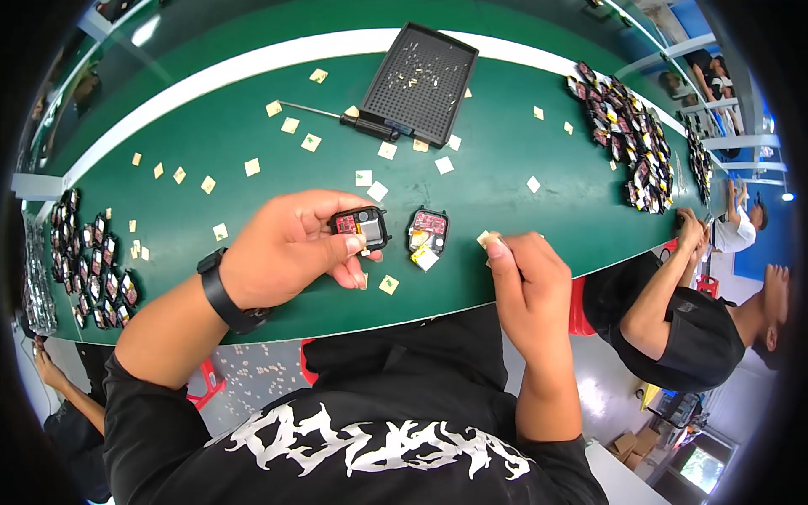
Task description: The recorder is assembling smartwatch components at a factory workbench, using tweezers to align and install small electronic parts like batteries and sensors.
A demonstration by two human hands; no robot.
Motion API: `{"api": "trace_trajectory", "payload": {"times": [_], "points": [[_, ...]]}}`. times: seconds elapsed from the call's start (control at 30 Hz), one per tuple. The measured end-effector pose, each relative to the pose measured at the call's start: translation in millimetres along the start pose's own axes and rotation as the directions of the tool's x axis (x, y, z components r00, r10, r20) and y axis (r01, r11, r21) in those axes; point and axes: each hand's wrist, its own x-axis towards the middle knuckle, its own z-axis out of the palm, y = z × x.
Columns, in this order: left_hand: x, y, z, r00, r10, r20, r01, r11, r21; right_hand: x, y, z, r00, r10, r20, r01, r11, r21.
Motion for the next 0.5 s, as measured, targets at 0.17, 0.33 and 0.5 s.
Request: {"api": "trace_trajectory", "payload": {"times": [0.17, 0.33, 0.5], "points": [[-0.9, 0.5, -7.3, 0.999, -0.001, 0.037, 0.004, 0.996, -0.094, 3.9, -16.2, -9.0, 0.996, -0.086, 0.023, 0.089, 0.98, -0.178], [-1.7, 3.6, -9.4, 0.998, -0.041, 0.045, 0.048, 0.987, -0.154, 13.5, -19.7, -9.9, 0.978, -0.108, 0.181, 0.126, 0.988, -0.09], [-1.7, -1.9, -12.4, 0.996, -0.002, 0.09, 0.024, 0.97, -0.242, 20.0, -36.4, -9.9, 0.958, -0.069, 0.277, 0.028, 0.988, 0.15]]}}
